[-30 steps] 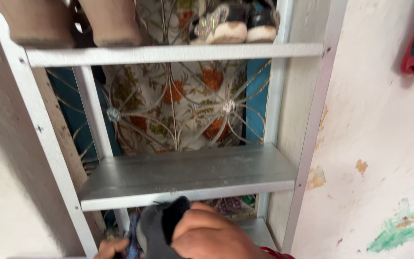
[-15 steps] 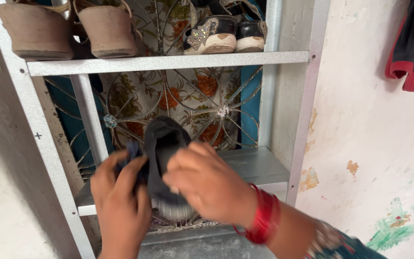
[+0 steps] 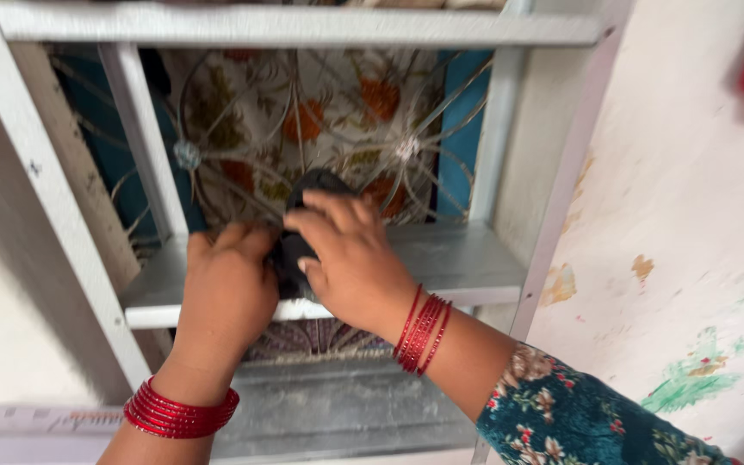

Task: The person wipes a metal shelf with a dark cloth, then picks up a shoe box and places it on a stool. They proceed to wipe a black shoe with the cloth, cleaning the sole and upper parts, before placing the shoe back on the shelf.

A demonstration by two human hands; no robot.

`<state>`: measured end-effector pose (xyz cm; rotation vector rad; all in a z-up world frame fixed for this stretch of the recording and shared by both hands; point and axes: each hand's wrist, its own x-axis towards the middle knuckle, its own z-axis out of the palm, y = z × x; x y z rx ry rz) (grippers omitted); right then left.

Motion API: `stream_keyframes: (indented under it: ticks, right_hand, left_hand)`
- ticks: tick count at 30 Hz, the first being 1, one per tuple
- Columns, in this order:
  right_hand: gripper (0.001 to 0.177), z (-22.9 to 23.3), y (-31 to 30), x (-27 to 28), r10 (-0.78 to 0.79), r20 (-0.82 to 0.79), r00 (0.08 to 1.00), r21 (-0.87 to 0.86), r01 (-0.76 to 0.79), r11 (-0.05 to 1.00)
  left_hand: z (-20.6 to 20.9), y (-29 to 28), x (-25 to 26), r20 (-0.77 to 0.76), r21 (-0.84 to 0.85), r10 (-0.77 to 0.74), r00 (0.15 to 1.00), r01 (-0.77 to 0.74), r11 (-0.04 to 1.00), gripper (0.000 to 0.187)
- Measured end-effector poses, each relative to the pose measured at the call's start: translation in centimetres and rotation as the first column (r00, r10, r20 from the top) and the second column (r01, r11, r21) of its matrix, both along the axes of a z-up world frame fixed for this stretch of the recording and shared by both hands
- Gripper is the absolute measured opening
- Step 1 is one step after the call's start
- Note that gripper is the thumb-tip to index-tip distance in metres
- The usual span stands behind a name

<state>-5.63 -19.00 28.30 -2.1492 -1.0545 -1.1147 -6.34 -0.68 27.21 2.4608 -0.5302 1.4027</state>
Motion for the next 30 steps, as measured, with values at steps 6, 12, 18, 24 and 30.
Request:
stream_keyframes:
  ticks: [6, 12, 18, 24, 30]
  right_hand:
    - [0.046, -0.1, 2.7, -4.3, 0.178, 0.113, 0.978, 0.028, -0.182, 0.983]
    - [0.037, -2.2, 5.9, -5.4, 0.333, 0.128, 0.934, 0.041, -0.340, 0.940]
    - [0.042, -3.5, 7.0, -4.2, 0.424, 0.104, 0.900, 0.069, -0.432, 0.899]
    - [0.045, -3.3, 6.6, -3.0, 0.352, 0.092, 0.932, 0.107, -0.360, 0.927]
    - [0.041, -3.4, 7.0, -5.0, 0.200, 0.080, 0.977, 0.130, -0.209, 0.969]
  left_hand:
    - [-0.9, 0.0, -4.4, 0.078, -0.237, -0.045, 0.996, 0.063, 0.969, 0.024]
    - [-2.3, 2.3, -6.5, 0.005, -0.249, 0.032, 0.999, -0.030, 0.968, 0.020]
    - [-2.7, 3.3, -4.6, 0.085, 0.046, 0.046, 0.995, -0.050, 0.998, 0.022]
    - [-2.0, 3.4, -2.5, 0.073, 0.267, 0.164, 0.984, -0.178, 0.947, 0.016]
    - [0.0, 4.2, -1.2, -0.134, 0.272, 0.143, 0.981, -0.103, 0.957, 0.019]
